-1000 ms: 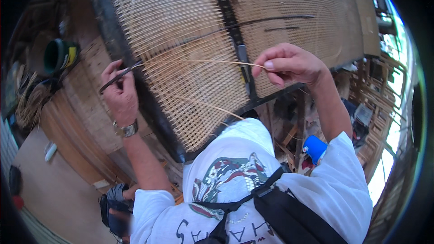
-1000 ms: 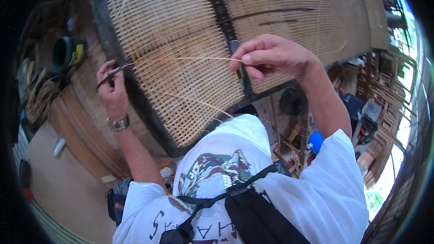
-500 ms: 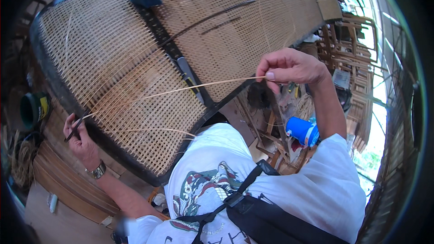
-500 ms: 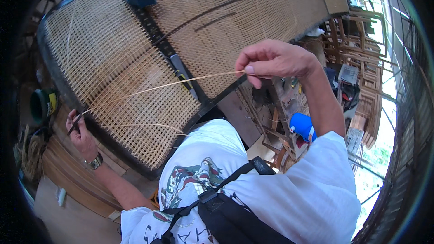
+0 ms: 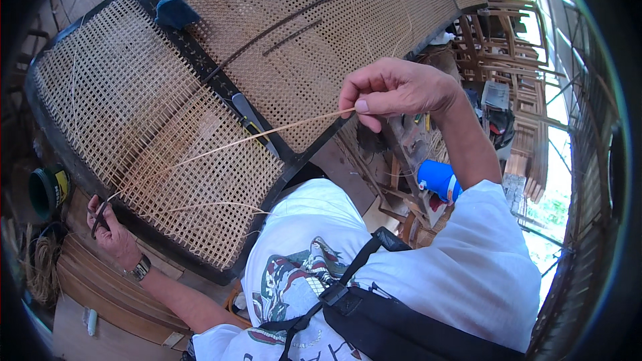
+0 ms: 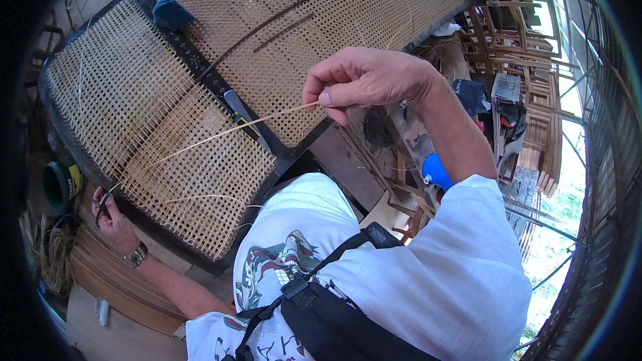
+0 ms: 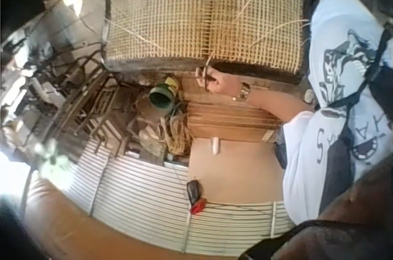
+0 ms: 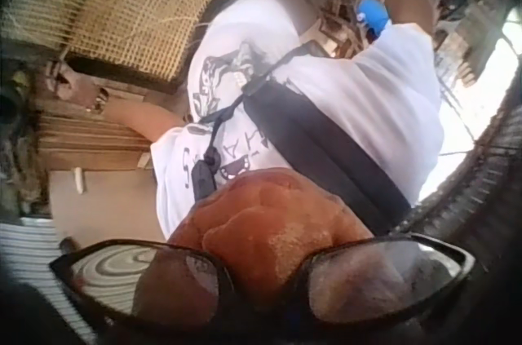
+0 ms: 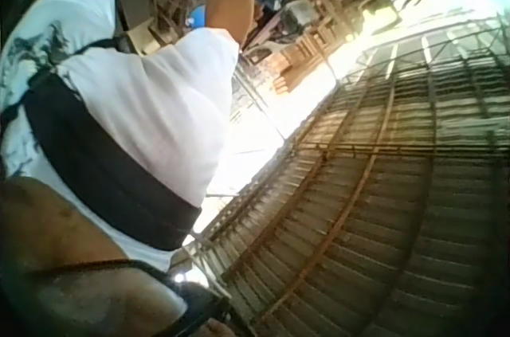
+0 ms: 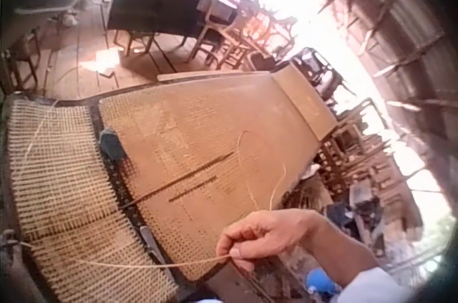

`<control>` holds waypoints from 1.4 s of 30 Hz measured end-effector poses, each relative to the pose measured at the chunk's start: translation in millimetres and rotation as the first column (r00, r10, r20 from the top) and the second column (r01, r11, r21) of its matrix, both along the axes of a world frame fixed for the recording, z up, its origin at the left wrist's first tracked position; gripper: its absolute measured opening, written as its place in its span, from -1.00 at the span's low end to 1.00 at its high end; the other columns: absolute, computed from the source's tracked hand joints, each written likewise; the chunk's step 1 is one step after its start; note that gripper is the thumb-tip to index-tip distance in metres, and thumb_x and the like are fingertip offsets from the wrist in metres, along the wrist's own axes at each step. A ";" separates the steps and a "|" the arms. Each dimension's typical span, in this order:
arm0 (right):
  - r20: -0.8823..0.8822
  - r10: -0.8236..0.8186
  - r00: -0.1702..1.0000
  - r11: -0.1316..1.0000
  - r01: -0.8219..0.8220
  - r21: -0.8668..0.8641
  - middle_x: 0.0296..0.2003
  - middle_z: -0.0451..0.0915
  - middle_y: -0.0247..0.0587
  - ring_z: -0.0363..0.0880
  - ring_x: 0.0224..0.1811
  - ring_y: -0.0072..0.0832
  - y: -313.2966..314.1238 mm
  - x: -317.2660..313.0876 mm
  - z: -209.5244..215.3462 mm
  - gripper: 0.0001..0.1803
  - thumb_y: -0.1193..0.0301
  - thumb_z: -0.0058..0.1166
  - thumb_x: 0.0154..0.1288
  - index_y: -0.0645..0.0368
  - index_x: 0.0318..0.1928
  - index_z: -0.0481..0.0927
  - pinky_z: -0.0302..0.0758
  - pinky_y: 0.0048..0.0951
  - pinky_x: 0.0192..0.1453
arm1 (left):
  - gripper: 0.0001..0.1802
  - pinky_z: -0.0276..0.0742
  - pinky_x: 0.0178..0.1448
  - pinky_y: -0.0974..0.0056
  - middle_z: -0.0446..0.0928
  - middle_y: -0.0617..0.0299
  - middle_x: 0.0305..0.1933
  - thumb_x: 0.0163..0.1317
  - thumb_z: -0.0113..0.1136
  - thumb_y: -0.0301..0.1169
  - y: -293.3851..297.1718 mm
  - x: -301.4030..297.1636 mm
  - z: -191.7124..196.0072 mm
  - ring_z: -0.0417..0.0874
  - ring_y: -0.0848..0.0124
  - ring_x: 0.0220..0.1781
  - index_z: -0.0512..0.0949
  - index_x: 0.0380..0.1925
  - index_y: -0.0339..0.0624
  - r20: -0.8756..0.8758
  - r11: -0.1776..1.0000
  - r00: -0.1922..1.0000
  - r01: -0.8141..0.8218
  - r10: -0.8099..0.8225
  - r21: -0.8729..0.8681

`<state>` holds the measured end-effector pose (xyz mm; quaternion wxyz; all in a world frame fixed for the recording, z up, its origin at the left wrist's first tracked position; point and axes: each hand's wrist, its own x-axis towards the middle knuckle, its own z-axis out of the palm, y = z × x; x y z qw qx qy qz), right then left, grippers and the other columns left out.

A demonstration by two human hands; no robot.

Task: Weaving rattan strips into the seat and frame of a furniture piece.

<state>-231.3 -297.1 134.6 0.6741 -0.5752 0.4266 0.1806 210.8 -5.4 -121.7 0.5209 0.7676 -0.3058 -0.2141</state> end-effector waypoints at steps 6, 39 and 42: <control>0.065 -0.069 0.995 0.998 0.070 -0.008 -0.49 0.49 -0.46 0.40 -0.50 -0.73 2.0 -3.4 -3.0 -0.79 0.48 0.04 0.38 0.37 -0.08 0.59 0.36 -0.64 -0.40 | -0.75 0.31 0.20 0.41 0.51 0.28 0.15 0.45 0.09 -0.46 -0.7 -1.0 2.6 0.47 0.52 0.03 0.53 0.05 -0.33 -0.046 0.999 0.999 0.008 -0.010 -0.038; 0.159 -0.312 0.937 0.924 0.338 -0.180 -0.45 0.55 -0.44 0.49 -0.44 -0.77 13.0 0.7 -2.7 -0.85 0.41 0.15 0.30 0.23 -0.20 0.61 0.32 -0.74 -0.44 | -0.81 0.29 0.26 0.36 0.50 0.27 0.17 0.46 0.10 -0.39 0.6 2.4 0.3 0.45 0.46 0.12 0.57 -0.09 -0.30 -0.087 1.000 0.996 0.008 -0.007 0.012; 0.151 -0.294 0.944 0.934 0.318 -0.166 -0.39 0.57 -0.41 0.51 -0.38 -0.73 9.6 0.8 2.4 -0.84 0.42 0.15 0.31 0.25 -0.17 0.61 0.40 -0.71 -0.32 | -0.81 0.30 0.25 0.37 0.50 0.28 0.16 0.46 0.10 -0.40 -2.9 1.1 2.9 0.46 0.47 0.11 0.56 -0.09 -0.30 -0.066 1.000 0.998 0.020 -0.019 0.012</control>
